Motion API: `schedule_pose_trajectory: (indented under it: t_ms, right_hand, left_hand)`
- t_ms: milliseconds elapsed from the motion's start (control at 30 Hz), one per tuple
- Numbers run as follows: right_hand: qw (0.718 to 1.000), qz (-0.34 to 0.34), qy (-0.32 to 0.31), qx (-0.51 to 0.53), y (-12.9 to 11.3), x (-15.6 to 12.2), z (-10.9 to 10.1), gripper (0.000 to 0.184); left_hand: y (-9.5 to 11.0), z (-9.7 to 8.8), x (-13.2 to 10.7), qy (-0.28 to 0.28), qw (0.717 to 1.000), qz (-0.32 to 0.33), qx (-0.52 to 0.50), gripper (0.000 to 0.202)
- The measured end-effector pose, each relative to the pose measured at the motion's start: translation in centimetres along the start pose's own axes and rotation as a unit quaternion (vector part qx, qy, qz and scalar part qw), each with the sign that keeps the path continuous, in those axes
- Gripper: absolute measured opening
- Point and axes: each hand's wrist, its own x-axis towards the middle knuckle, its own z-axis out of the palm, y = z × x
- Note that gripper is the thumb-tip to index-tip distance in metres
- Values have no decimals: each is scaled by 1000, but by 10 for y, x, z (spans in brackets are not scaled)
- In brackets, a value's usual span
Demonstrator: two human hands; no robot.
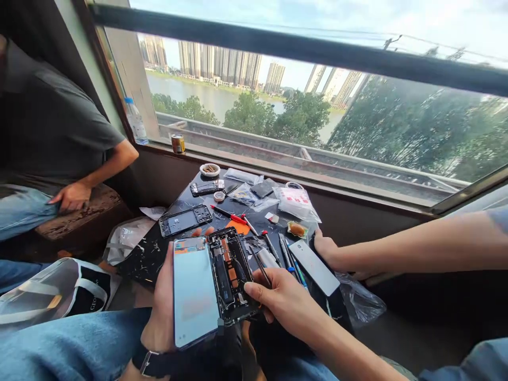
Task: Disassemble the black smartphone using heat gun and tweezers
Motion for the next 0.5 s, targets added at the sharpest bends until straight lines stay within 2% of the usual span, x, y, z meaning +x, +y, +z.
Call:
schedule_pose_trajectory:
  t_ms: [100, 200, 300, 400, 500]
  right_hand:
    - [999, -12, 29, -21, -8, -10, 2, 61]
    - [999, -14, 31, -29, -9, -23, 8, 59]
    - [1000, -11, 16, -20, -7, -32, 16, 58]
    - [1000, -3, -15, 1, -2, -34, 22, 59]
    - [997, 11, -64, 33, 6, -25, 31, 59]
  left_hand:
    - [7, 14, -23, -1, 1000, -9, -3, 55]
    - [15, 26, -48, -2, 997, -77, 18, 57]
    - [25, 35, -65, 51, 985, -149, 72, 51]
    - [36, 34, -75, 116, 974, -167, 100, 48]
    - [44, 24, -79, 142, 975, -155, 78, 46]
